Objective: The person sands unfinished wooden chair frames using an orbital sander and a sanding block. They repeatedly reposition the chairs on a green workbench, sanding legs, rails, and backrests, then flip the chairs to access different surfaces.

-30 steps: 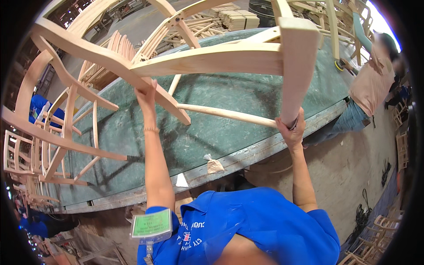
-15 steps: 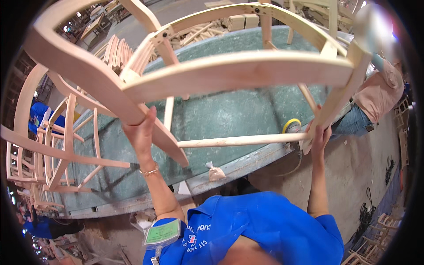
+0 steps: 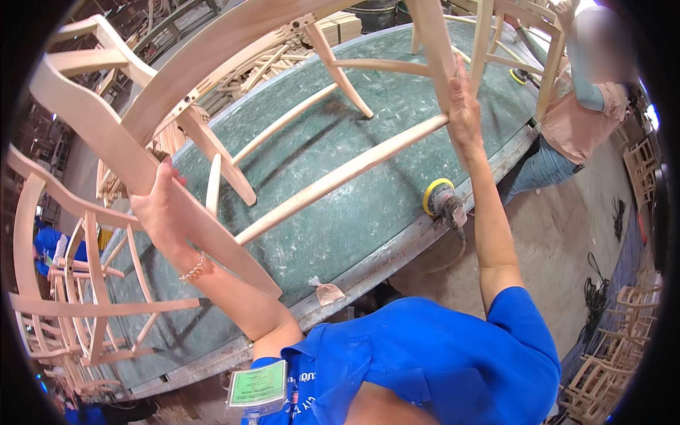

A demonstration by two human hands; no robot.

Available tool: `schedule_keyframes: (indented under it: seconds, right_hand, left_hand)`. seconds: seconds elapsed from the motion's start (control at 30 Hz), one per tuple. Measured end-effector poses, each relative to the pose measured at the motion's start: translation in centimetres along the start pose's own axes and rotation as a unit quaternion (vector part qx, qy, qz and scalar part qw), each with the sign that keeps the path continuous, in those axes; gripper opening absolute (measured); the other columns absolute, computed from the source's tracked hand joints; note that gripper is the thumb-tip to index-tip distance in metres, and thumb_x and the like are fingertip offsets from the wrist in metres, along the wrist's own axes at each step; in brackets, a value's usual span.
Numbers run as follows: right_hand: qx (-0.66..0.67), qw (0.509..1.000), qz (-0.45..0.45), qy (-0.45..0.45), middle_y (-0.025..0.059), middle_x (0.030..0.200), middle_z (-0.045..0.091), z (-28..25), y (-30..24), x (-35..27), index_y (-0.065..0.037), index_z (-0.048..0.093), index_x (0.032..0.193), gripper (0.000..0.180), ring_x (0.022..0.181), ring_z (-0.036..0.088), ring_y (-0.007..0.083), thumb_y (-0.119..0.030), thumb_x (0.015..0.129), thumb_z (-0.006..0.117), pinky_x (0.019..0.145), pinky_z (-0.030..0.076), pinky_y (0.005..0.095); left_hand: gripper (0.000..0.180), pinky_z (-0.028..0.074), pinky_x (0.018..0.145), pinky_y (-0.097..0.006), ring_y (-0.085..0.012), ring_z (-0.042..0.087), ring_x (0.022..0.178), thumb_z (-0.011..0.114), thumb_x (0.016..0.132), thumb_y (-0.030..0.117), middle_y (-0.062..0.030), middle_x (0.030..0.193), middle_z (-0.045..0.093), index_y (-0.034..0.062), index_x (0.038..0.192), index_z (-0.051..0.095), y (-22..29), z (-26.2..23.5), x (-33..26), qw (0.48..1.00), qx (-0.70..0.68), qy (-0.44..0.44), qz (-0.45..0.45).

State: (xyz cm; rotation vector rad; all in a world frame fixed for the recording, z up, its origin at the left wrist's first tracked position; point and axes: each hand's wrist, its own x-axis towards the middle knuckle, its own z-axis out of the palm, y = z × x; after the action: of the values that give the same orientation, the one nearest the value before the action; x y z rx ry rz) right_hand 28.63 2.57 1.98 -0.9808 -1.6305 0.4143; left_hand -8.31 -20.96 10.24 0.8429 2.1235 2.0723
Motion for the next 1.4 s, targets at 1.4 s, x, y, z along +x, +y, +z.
schedule_keyframes:
  seconds: [1.4]
  right_hand:
    - [-0.236, 0.938, -0.252, 0.029, 0.0043, 0.128, 0.061, 8.7, -8.5, -3.1, -0.012, 0.060, 0.127, 0.035, 0.126, 0.049, 0.0283, -0.010, 0.093, 0.053, 0.100, 0.036, 0.0408]
  left_hand:
    - [0.100, 0.044, 0.102, -0.038, -0.0296, 0.055, 0.119, 0.077, 0.075, 0.020, -0.0180, 0.140, 0.047, 0.0229, 0.152, 0.013, -0.3, 1.8, 6.4, 0.989, 0.067, 0.032, 0.131]
